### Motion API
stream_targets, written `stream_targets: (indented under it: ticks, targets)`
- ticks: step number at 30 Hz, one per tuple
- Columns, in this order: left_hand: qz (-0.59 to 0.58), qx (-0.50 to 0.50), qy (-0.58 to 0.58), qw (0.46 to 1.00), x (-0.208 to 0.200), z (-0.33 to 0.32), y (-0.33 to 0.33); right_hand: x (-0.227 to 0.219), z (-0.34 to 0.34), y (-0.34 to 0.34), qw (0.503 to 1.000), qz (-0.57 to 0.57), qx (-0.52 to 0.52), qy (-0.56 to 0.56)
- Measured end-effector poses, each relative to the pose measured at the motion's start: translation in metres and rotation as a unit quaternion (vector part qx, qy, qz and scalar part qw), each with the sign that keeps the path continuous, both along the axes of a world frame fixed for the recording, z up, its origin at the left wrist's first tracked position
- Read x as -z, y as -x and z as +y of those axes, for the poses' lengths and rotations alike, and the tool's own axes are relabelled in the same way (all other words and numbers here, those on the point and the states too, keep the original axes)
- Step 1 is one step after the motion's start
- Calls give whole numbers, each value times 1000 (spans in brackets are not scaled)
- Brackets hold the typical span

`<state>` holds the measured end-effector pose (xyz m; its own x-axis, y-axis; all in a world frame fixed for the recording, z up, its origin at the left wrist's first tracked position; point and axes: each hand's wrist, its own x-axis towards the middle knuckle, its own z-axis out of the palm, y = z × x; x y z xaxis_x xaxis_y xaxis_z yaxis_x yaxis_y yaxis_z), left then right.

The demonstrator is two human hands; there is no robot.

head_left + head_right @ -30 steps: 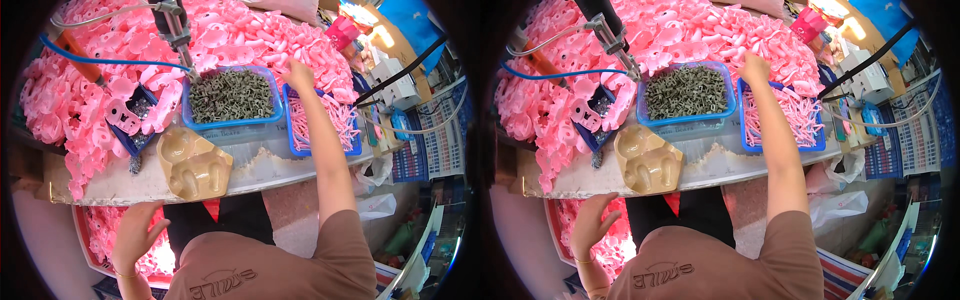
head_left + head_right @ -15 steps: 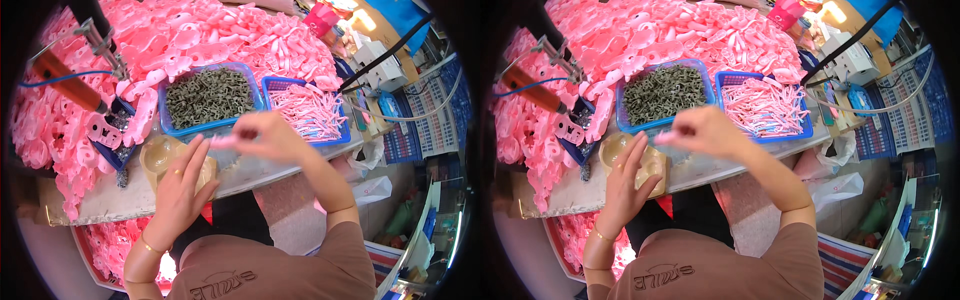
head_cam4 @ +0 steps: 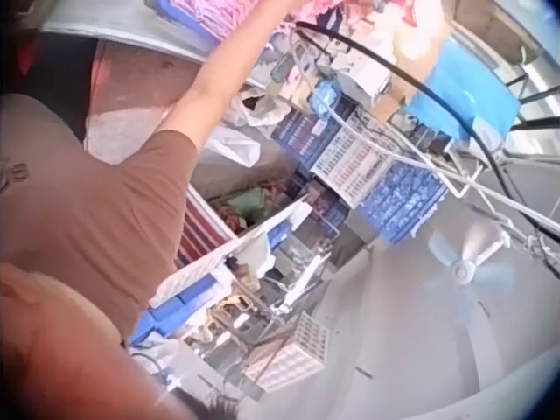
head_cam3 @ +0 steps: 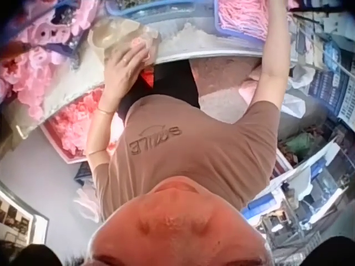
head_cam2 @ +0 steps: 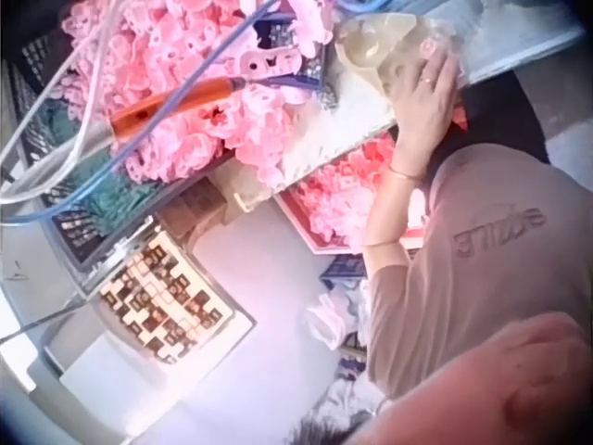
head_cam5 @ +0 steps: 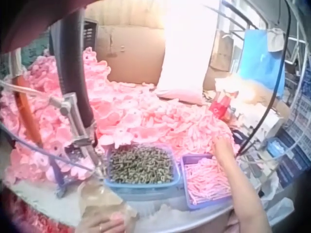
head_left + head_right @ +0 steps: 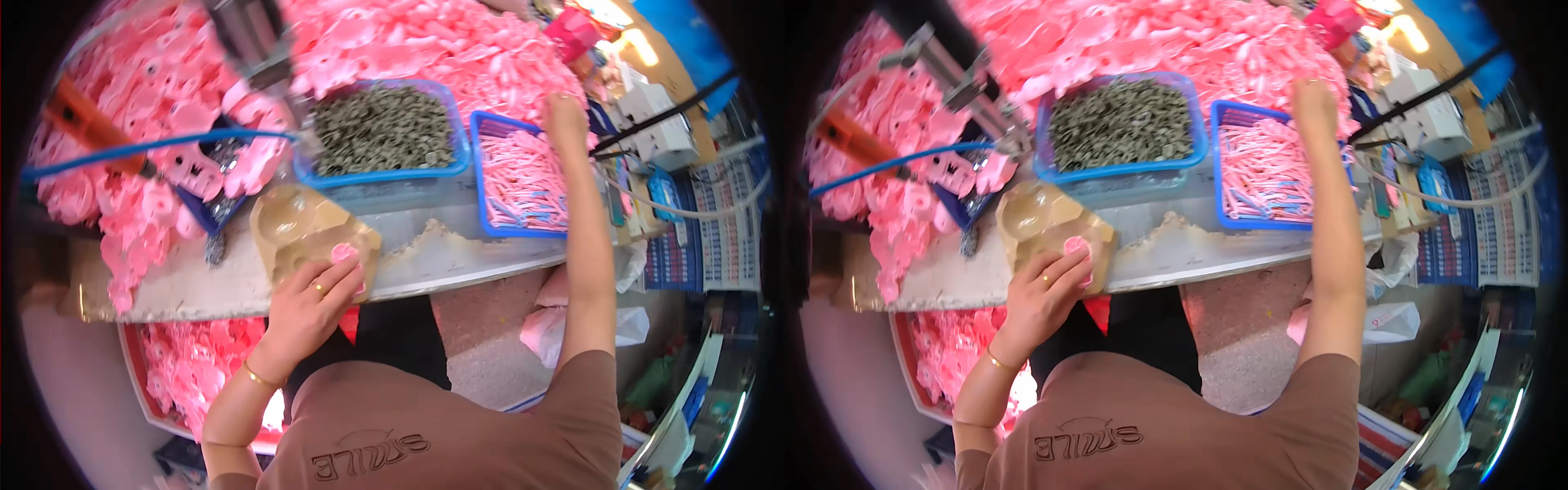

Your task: Assembling small components onto pink toy pigs using an air screwdriver at a factory workbench.

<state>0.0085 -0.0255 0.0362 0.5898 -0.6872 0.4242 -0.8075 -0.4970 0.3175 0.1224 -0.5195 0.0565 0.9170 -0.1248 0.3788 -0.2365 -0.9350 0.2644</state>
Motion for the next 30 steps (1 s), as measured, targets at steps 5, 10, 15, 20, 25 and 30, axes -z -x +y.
stream_targets:
  ticks: [5,10,15,20,25,30]
  targets:
    - [4,2,-14,1000,24,8,9,-28,45,5,962,-161,-166,-145]
    - [33,-15,-13,999,26,2,12,-33,162,33,728,-8,-302,-616]
    - [-2,-32,-18,999,32,6,16,-27,275,79,655,189,-291,-671]
    - [-32,25,76,996,31,28,38,21,337,83,785,100,-366,-490]
    - [-8,-39,125,991,27,52,37,26,351,74,841,166,-369,-360]
    - [-1,-62,145,988,24,56,30,4,356,13,847,-101,-468,-231]
